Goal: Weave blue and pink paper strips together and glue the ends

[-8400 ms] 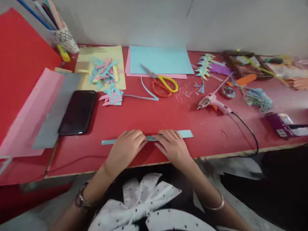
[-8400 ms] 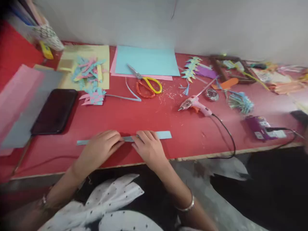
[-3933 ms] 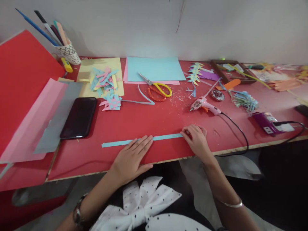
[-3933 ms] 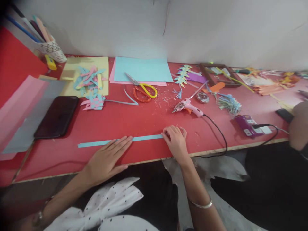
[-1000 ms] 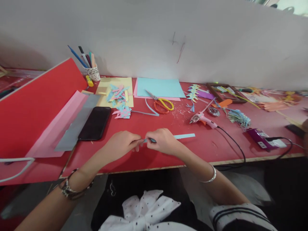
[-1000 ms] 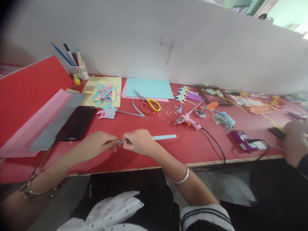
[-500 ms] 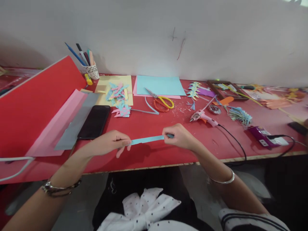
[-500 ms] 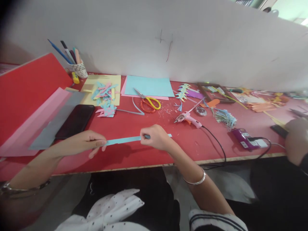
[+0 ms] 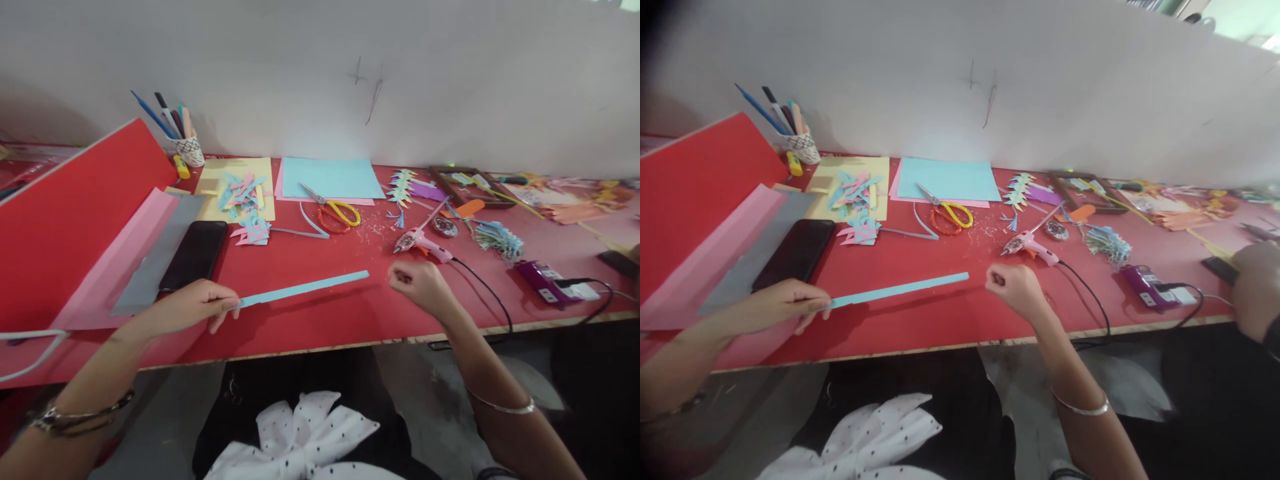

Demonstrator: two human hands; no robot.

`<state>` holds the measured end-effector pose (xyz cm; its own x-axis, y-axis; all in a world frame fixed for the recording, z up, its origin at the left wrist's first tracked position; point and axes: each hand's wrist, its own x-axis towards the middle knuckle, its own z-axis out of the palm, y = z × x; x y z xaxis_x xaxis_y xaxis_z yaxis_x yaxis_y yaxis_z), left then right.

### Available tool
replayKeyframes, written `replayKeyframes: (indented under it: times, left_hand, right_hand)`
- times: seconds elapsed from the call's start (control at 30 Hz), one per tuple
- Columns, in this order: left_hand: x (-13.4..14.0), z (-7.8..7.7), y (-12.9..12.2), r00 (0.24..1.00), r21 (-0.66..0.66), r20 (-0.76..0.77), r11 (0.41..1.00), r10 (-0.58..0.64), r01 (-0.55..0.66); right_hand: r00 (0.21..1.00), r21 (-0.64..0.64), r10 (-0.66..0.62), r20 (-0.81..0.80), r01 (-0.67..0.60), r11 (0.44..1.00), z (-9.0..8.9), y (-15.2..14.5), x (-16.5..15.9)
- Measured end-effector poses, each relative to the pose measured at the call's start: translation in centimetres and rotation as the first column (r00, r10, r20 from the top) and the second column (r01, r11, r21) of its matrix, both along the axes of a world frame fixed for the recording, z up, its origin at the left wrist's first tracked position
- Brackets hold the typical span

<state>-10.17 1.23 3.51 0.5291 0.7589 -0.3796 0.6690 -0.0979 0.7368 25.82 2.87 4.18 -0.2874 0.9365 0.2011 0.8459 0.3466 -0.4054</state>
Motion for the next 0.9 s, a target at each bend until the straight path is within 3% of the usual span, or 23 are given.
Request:
replayKeyframes:
  times: [0.1, 0.17, 0.23, 0.3, 0.4, 0.5, 0.6, 0.77, 0.9]
  left_hand:
    - [0.6, 0.3, -0.1, 0.999, 0.058, -0.039, 0.998, -0.031, 0.034]
    - [1.6, 0.9, -0.2, 0.995, 0.090, -0.060, 0.992, -0.080, 0.086]
    - [2.5, 1.7, -0.2, 0.991, 0.103, -0.081, 0.987, -0.111, 0.119]
    - [3.1, 2.3, -0.3, 0.989, 0.110, -0.089, 0.986, -0.115, 0.125]
    - [3.6, 2.6, -0.5, 0.988, 0.162, -0.120, 0.980, -0.100, 0.119]
    - [3.9, 2.5, -0.5, 0.988, 0.226, -0.139, 0.970, -0.063, 0.093]
    - [4.4, 2.3, -0.5, 0.988, 0.201, -0.124, 0.973, -0.092, 0.116]
    - [5.9, 2.0, -0.4, 0.967, 0.389, -0.249, 0.910, -0.046, 0.143]
    - [7.5, 1.8, -0.5, 0.884, 0.424, -0.458, 0.851, -0.093, 0.309]
  right_hand:
    - [0.999, 0.183, 0.004, -0.054, 0.006, 0.983, 0.4, -0.4, -2.3]
    - [0.976, 0.260, 0.207, -0.061, -0.185, 0.948, 0.5, -0.7, -5.1]
    - [0.919, 0.207, 0.393, 0.023, -0.389, 0.898, 0.3, -0.8, -7.7]
    - [0.863, 0.072, 0.499, 0.084, -0.504, 0.861, 0.0, -0.7, -9.5]
    - [0.851, -0.116, 0.514, 0.105, -0.503, 0.856, -0.4, -0.5, -10.4]
    - [0.851, -0.113, 0.523, 0.043, -0.516, 0.849, -0.5, -0.5, -10.4]
    - [0.832, -0.106, 0.552, 0.047, -0.545, 0.831, -0.6, -0.7, -10.5]
    - [0.839, -0.269, 0.517, 0.169, -0.466, 0.843, -0.4, -0.8, -11.0]
    - [0.827, -0.290, 0.528, 0.195, -0.466, 0.836, -0.1, -0.6, -11.6]
